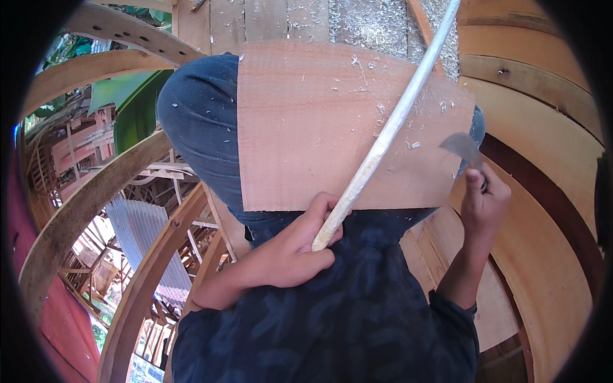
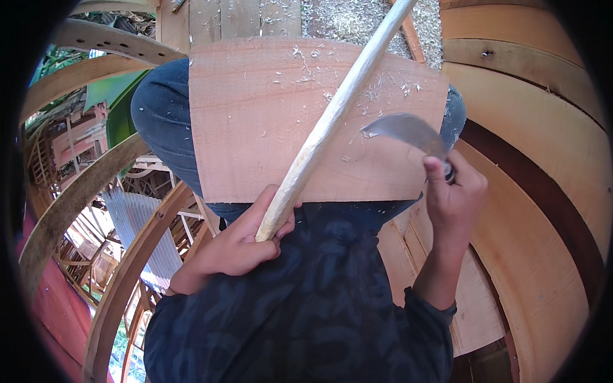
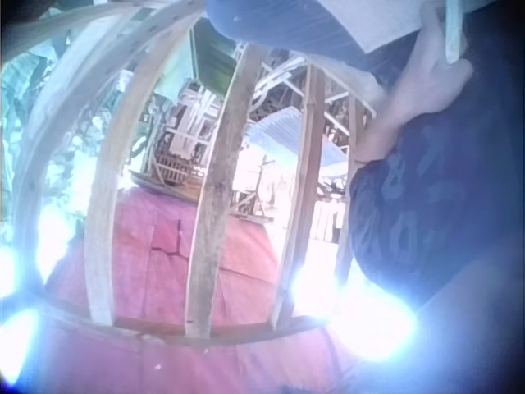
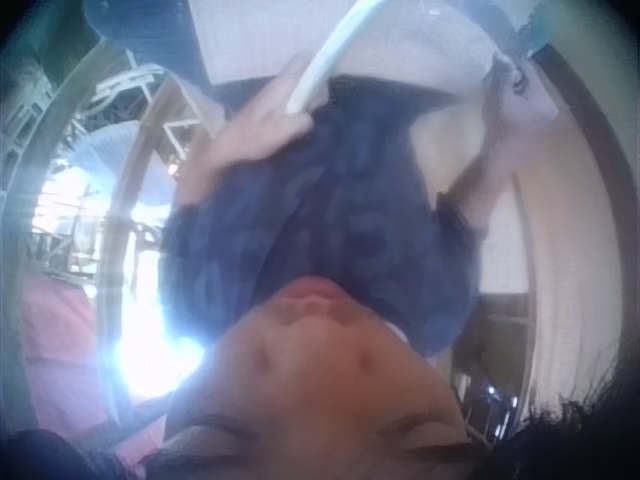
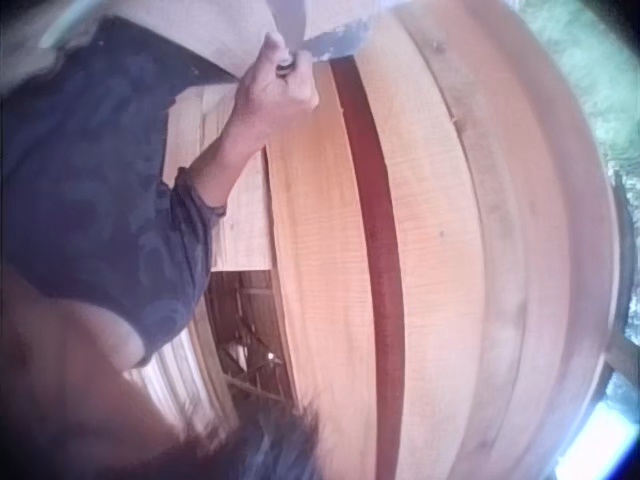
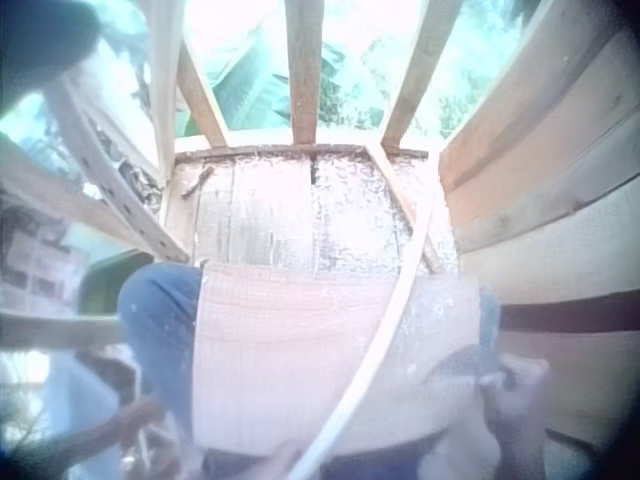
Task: The person sits on a wooden floor and uses a curved knife to shave and shape a long, thin piece of wood. They hold the wood against a flat board placed on their lap and repeatedly scrape the surface to remove thin layers of wood.
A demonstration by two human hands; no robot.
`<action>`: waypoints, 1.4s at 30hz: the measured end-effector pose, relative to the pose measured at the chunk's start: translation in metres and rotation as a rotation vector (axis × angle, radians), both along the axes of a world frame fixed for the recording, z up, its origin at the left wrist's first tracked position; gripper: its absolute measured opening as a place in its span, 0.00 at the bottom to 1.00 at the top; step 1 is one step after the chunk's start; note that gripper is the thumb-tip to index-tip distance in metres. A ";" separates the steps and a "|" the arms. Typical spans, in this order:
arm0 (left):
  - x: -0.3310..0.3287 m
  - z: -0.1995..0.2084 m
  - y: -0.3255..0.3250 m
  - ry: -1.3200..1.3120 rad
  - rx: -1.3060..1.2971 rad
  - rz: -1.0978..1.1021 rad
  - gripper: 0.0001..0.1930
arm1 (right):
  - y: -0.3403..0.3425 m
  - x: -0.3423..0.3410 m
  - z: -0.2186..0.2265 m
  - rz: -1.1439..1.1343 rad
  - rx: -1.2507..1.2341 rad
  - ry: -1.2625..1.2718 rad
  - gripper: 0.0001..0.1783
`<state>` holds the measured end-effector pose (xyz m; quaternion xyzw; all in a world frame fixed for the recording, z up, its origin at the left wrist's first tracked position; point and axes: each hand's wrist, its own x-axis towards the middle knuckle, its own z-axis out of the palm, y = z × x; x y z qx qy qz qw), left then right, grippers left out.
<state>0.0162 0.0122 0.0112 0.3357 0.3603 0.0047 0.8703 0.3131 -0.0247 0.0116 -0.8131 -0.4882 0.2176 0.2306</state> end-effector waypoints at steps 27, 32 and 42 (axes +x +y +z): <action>0.015 0.009 0.004 0.034 -0.069 0.011 0.29 | -0.009 -0.043 -0.010 0.418 -0.073 -0.030 0.34; 0.015 0.011 0.005 0.035 -0.102 0.033 0.29 | -0.003 -0.030 -0.025 0.263 -0.021 -0.220 0.33; 0.019 0.011 0.005 0.018 -0.160 0.015 0.31 | -0.004 -0.034 -0.011 0.418 -0.031 -0.050 0.33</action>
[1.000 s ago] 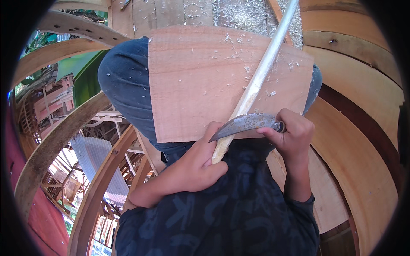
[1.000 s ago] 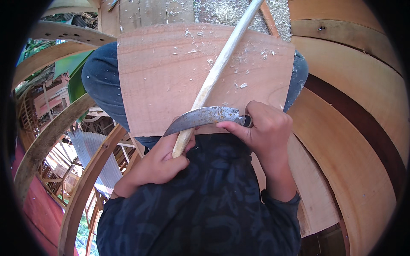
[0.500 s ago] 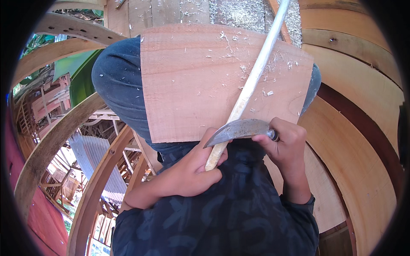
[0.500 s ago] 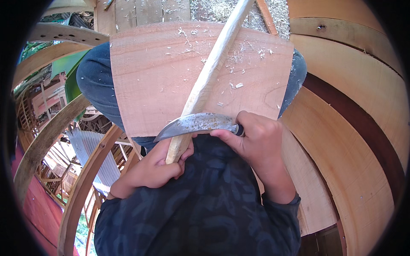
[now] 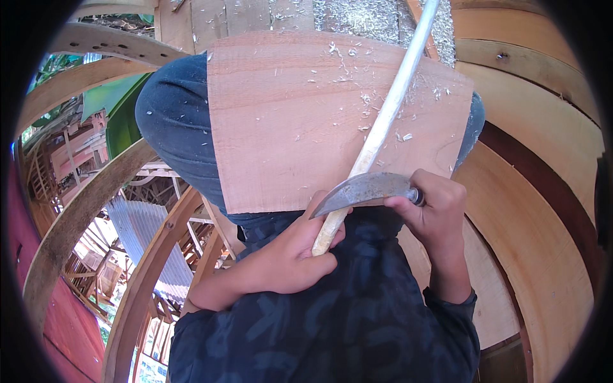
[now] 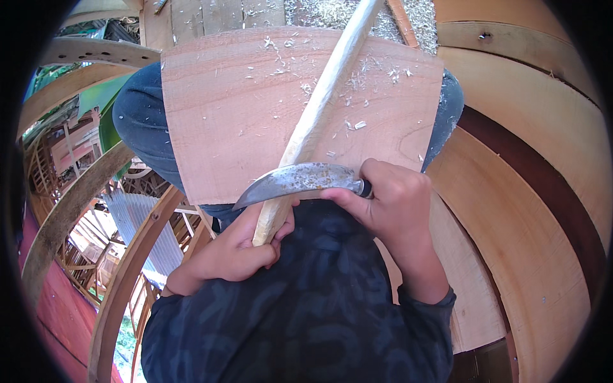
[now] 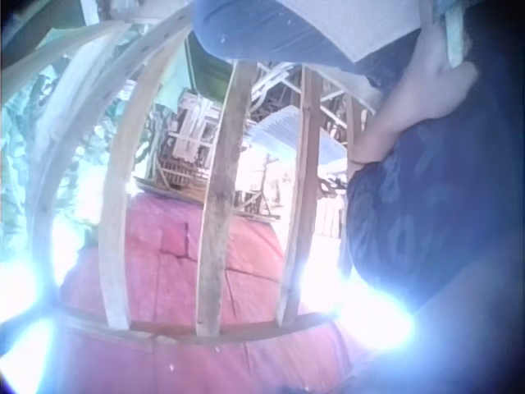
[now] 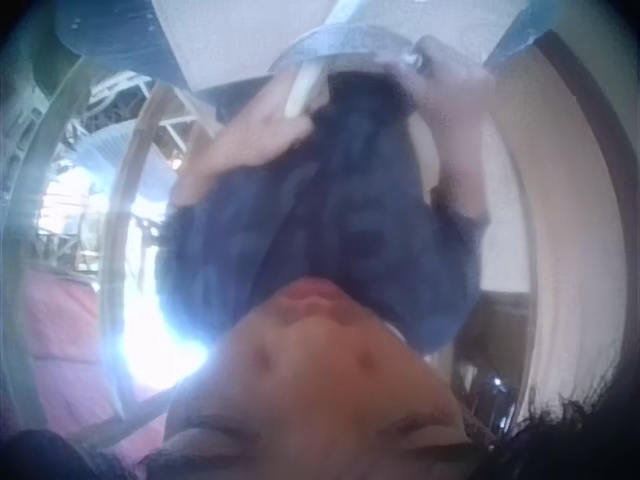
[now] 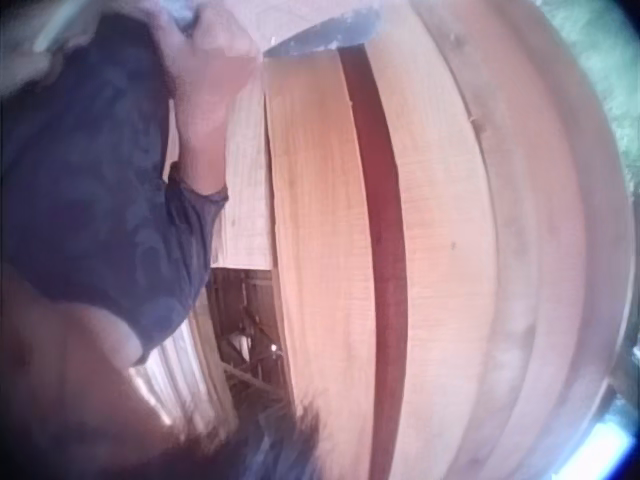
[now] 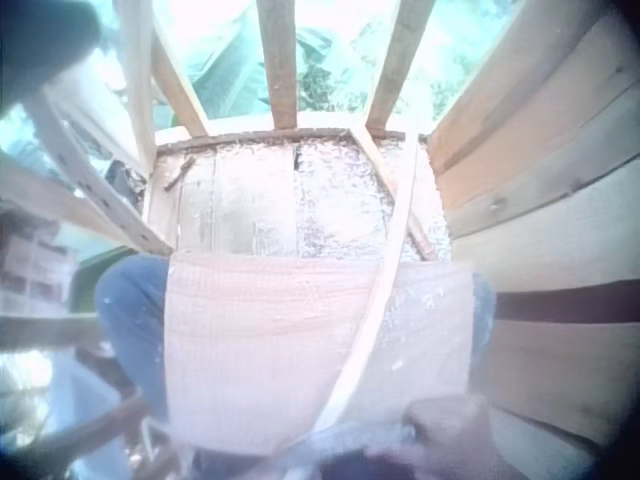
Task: The person sits on a wooden floor and uses a curved knife to shave and shape a long, thin piece of wood. They hold the wood against a flat board placed on their lap and repeatedly scrape the surface to remove thin layers of wood.
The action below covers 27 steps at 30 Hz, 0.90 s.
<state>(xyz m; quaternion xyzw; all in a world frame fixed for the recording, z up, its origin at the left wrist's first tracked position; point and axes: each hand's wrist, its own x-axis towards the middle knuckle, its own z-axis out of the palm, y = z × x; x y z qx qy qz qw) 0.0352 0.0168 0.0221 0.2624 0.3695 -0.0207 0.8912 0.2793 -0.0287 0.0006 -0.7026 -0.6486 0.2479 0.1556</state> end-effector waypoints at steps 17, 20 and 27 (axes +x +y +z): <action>-0.003 -0.002 0.000 -0.058 -0.112 0.041 0.33 | -0.011 0.022 0.002 -0.095 -0.083 -0.001 0.33; 0.001 -0.002 -0.006 -0.021 -0.057 0.027 0.34 | -0.007 -0.005 -0.001 0.022 -0.041 0.032 0.34; 0.004 0.000 0.000 0.027 -0.025 0.022 0.35 | 0.002 0.004 -0.017 -0.079 0.127 -0.091 0.35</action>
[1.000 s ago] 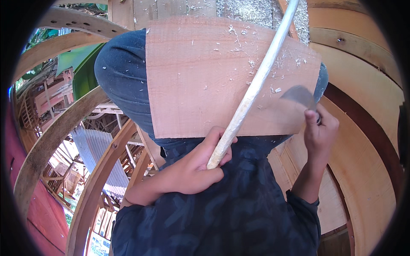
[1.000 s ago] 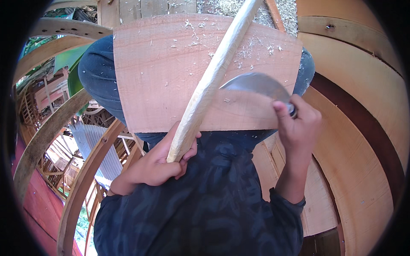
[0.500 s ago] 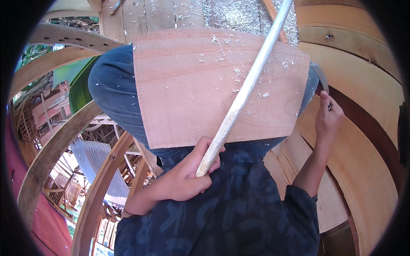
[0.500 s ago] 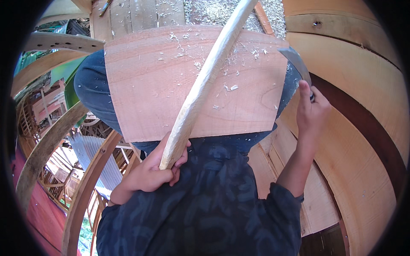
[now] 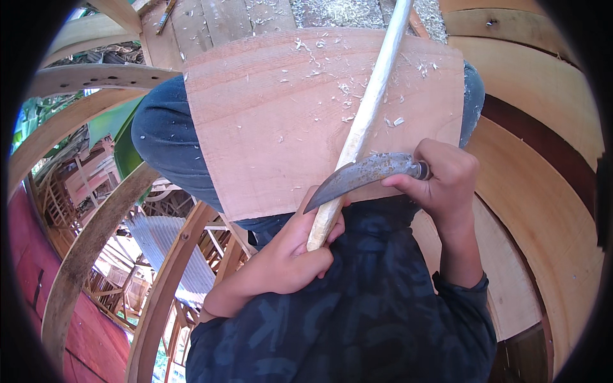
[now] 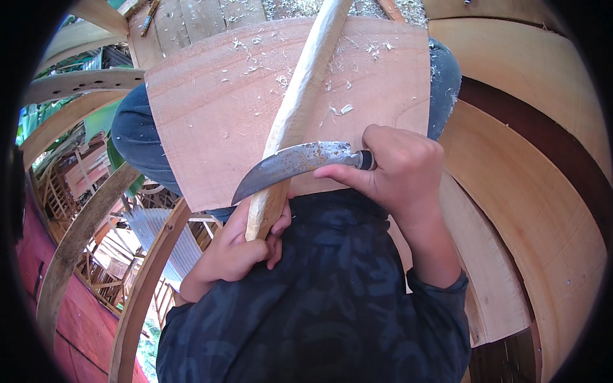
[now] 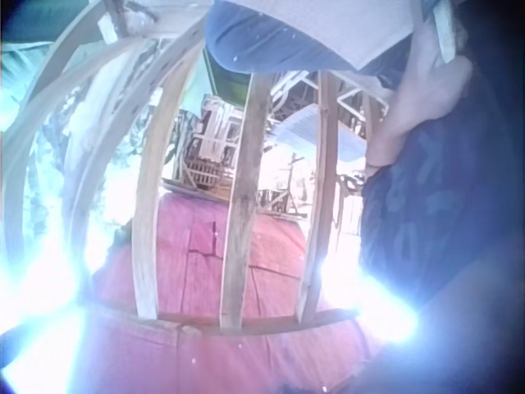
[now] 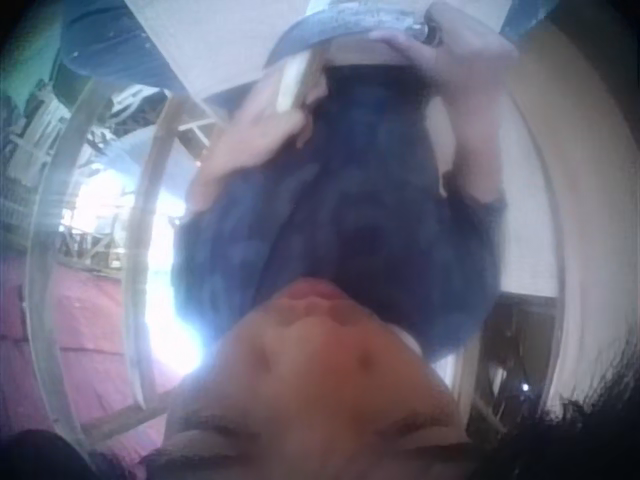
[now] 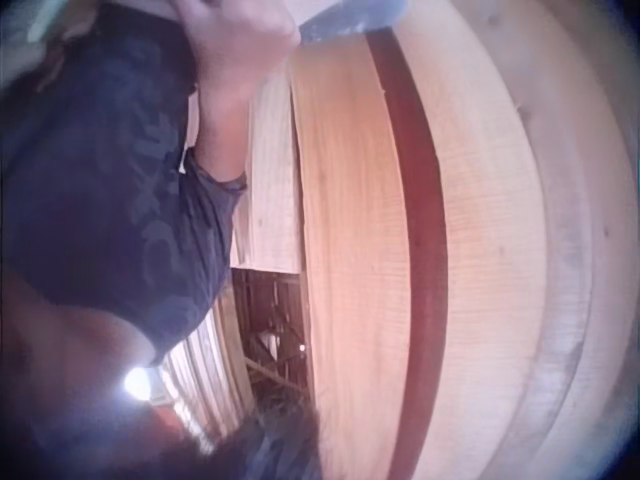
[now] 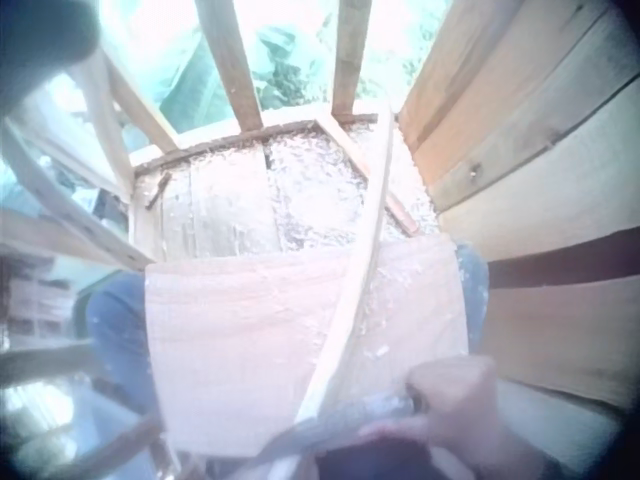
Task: The person sits on a wooden floor and uses a curved knife to shave and shape a long, thin piece of wood. They hold the wood against a flat board placed on their lap and repeatedly scrape the surface to remove thin layers of wood.
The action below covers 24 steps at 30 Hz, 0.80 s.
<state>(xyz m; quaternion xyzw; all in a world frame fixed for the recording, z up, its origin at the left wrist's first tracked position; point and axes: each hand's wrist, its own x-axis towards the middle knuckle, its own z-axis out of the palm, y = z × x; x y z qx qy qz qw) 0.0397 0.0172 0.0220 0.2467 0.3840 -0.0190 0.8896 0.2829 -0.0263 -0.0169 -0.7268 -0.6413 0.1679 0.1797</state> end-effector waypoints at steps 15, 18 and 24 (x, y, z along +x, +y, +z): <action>-0.003 -0.004 -0.002 0.022 -0.101 0.004 0.38 | 0.000 -0.004 0.002 0.081 -0.062 0.088 0.34; -0.004 -0.003 -0.001 -0.106 -0.163 0.070 0.37 | 0.004 0.002 -0.004 0.001 0.030 0.010 0.34; -0.015 0.001 -0.006 0.014 -0.032 -0.070 0.36 | -0.003 0.068 -0.003 -0.465 -0.066 0.208 0.32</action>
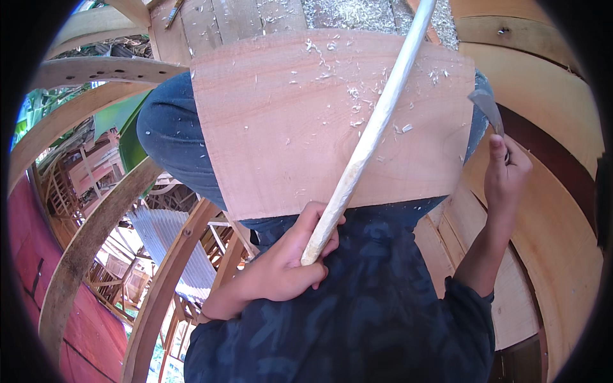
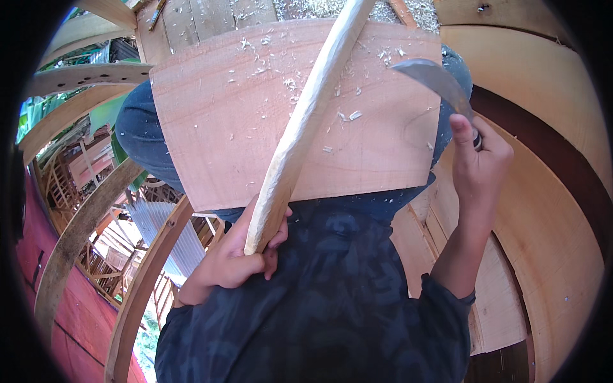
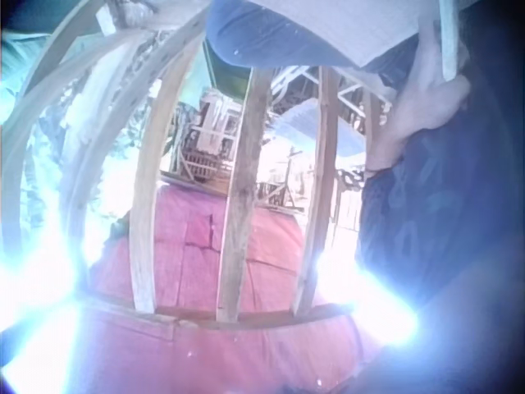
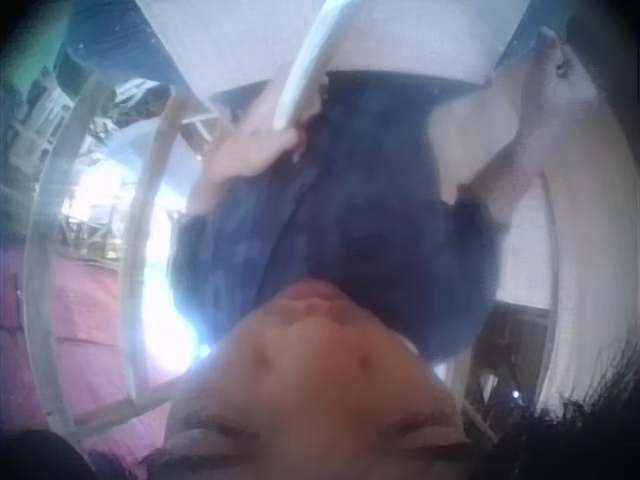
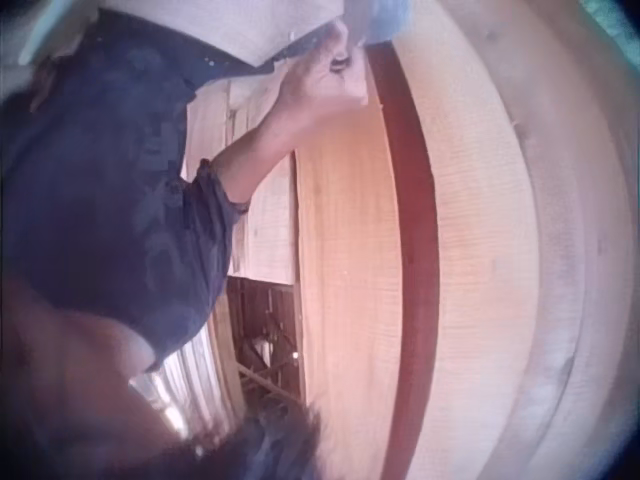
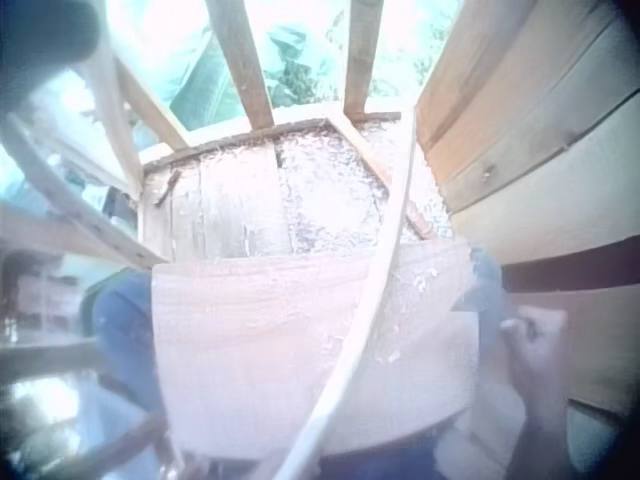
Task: The person sits on a wooden floor and uses a curved knife to shave and shape a long, thin piece of wood. They hold the wood against a flat board placed on their lap and repeatedly scrape the surface to remove thin layers of wood.
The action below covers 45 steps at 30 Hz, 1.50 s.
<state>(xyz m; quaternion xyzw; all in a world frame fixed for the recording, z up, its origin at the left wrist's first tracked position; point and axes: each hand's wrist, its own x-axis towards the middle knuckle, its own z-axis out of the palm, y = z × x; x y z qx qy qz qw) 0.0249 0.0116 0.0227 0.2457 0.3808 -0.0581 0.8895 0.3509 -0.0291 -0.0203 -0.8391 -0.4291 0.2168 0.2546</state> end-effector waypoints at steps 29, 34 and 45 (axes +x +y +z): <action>0.008 0.006 0.009 0.149 0.622 -0.278 0.32 | -0.019 -0.061 0.036 0.459 -0.091 -0.099 0.32; 0.011 0.006 0.006 0.164 0.706 -0.274 0.31 | -0.010 -0.078 0.025 0.572 -0.042 -0.107 0.33; 0.003 -0.001 0.009 0.082 0.527 -0.213 0.33 | -0.022 -0.031 0.026 0.224 -0.108 -0.022 0.33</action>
